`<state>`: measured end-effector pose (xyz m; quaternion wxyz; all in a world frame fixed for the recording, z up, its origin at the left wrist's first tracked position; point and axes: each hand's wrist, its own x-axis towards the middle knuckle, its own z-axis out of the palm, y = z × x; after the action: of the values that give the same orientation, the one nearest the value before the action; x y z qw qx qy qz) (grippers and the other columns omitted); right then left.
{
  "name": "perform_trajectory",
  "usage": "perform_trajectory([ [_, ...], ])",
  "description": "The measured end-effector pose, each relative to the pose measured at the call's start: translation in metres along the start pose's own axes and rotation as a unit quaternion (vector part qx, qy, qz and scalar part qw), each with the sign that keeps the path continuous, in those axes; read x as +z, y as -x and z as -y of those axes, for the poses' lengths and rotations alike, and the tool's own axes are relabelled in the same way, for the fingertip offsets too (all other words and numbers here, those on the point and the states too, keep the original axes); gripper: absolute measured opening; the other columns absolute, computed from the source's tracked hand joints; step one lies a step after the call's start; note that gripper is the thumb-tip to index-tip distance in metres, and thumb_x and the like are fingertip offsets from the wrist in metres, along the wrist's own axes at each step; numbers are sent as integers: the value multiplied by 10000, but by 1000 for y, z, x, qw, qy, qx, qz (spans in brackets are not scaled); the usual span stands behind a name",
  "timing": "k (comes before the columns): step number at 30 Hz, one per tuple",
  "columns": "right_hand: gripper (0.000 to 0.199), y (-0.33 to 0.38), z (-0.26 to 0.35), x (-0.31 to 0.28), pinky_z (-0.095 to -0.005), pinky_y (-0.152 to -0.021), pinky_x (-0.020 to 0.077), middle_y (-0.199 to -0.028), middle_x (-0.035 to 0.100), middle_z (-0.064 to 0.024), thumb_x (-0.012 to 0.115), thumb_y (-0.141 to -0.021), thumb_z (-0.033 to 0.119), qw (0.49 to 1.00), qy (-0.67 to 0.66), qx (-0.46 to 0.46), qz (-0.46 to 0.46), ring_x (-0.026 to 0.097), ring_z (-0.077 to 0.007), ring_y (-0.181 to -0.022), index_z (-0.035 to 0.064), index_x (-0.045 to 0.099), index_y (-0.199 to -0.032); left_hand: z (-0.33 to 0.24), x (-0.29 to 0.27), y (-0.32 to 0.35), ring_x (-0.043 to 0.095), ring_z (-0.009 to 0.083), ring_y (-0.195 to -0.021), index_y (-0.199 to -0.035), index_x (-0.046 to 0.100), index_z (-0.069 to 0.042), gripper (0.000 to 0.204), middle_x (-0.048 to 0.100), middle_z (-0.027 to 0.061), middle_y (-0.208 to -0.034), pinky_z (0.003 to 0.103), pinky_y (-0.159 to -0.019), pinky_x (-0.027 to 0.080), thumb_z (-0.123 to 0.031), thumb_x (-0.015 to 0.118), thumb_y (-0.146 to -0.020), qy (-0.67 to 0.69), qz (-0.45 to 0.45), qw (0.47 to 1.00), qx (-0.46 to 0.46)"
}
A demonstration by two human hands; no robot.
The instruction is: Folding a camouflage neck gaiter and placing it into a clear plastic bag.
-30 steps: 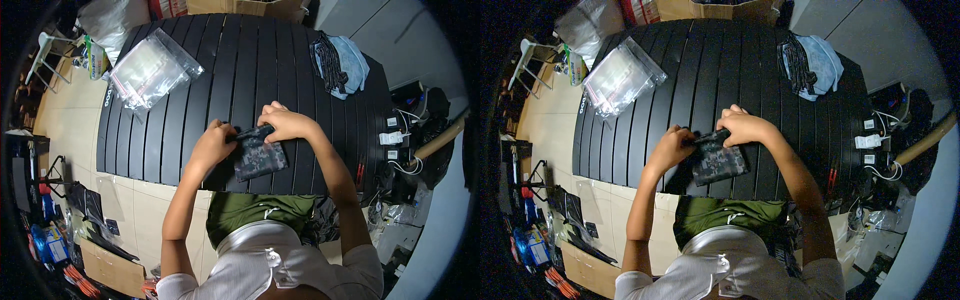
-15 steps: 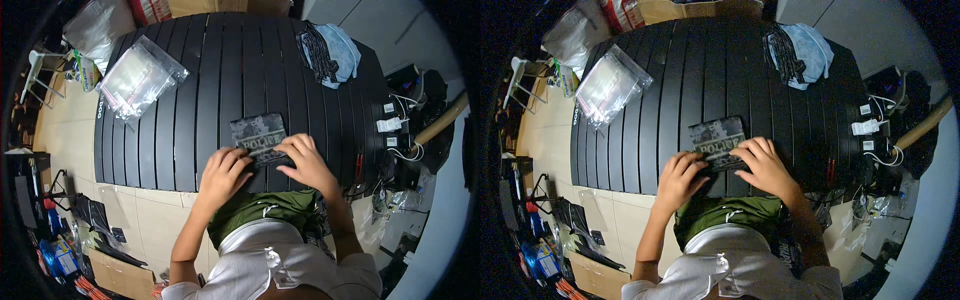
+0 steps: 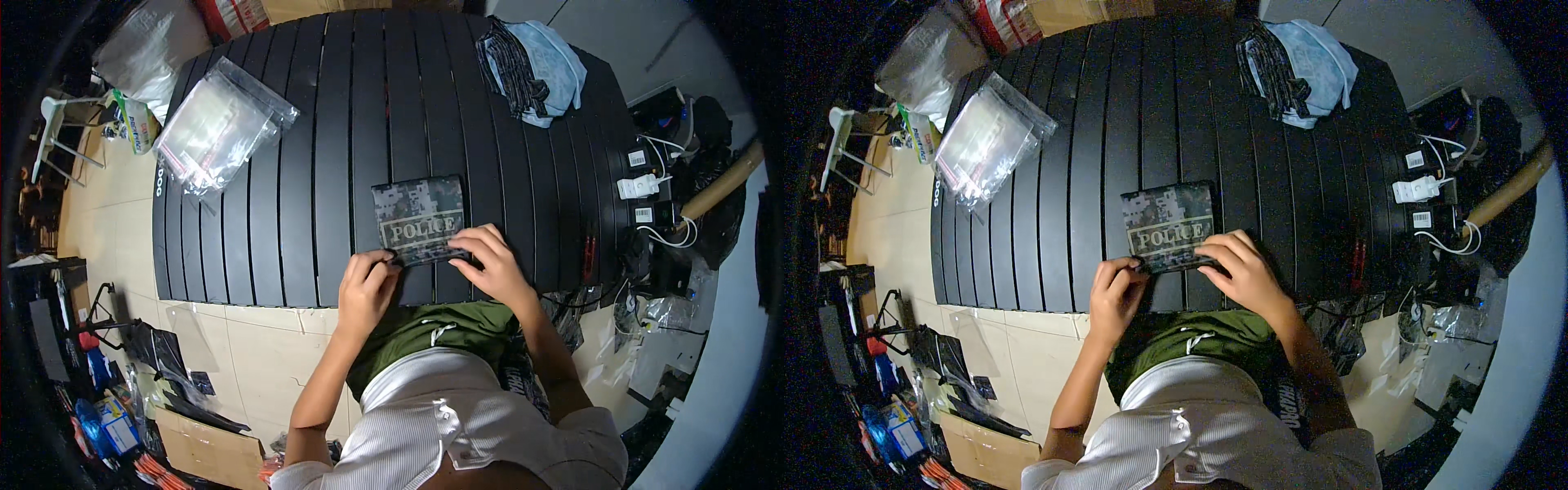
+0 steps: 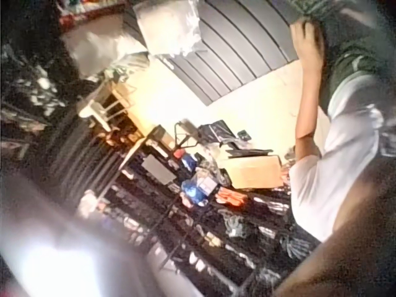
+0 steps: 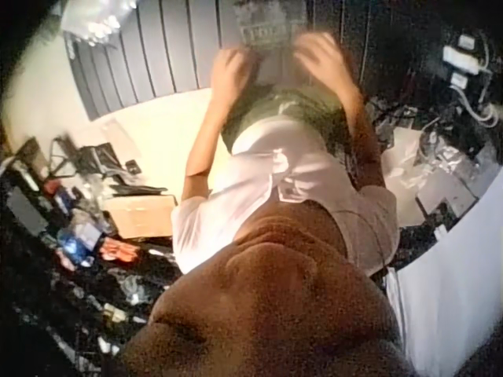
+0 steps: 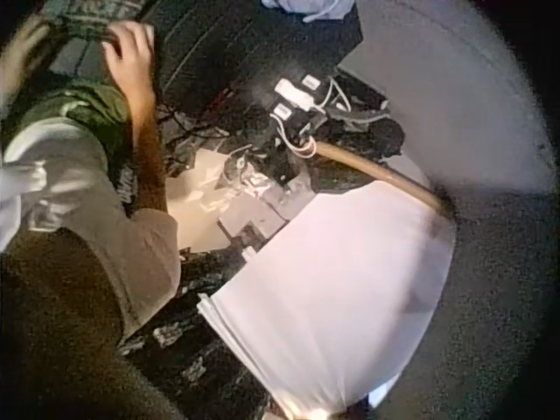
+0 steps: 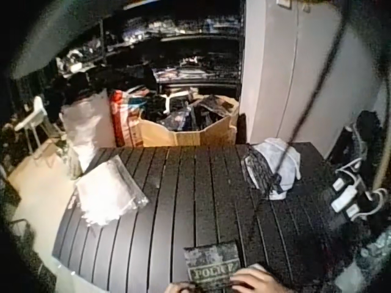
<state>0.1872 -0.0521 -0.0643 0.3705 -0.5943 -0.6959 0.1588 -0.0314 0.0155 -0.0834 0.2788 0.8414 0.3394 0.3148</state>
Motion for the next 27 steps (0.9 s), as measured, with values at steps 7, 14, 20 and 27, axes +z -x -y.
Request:
perform_trajectory([
  [7, 236, -1, -2, -4, -323, -714, 440, -911, 550, -90, 624, -668, -45, 1000, 17, -1, 6, 527, -234, -827, 23, 617, -894, -10, -5, -12, 513, 253, -816, -859, 594, -31, 221, 517, 95, -880, 328, -698, 426, -10, 670, -653, 18, 19, 999, -26],
  [14, 173, 7, -7, 2, -312, -639, 459, -817, 552, -81, 629, -653, -29, 995, 47, -74, -41, 543, -228, -738, -2, 612, -824, -3, -1, -11, 510, 268, -786, -771, 554, -17, 190, 513, 99, -837, 330, -674, 426, 19, 675, -630, 30, 9, 999, -9],
  [20, 159, 9, -7, -5, -306, -644, 459, -826, 569, -78, 636, -641, 15, 980, 101, -171, -23, 549, -216, -756, 6, 625, -799, 1, -3, -13, 506, 254, -736, -730, 526, -37, 187, 529, 63, -848, 344, -613, 424, -31, 688, -637, -15, -14, 999, 28],
  [27, 194, 10, -6, 0, -310, -657, 448, -839, 567, -49, 682, -636, 60, 988, 123, -88, -3, 530, -202, -772, 46, 636, -825, 5, -4, -11, 501, 237, -725, -711, 517, -57, 204, 531, 53, -847, 334, -596, 404, -72, 703, -629, -71, 1, 995, 65],
])
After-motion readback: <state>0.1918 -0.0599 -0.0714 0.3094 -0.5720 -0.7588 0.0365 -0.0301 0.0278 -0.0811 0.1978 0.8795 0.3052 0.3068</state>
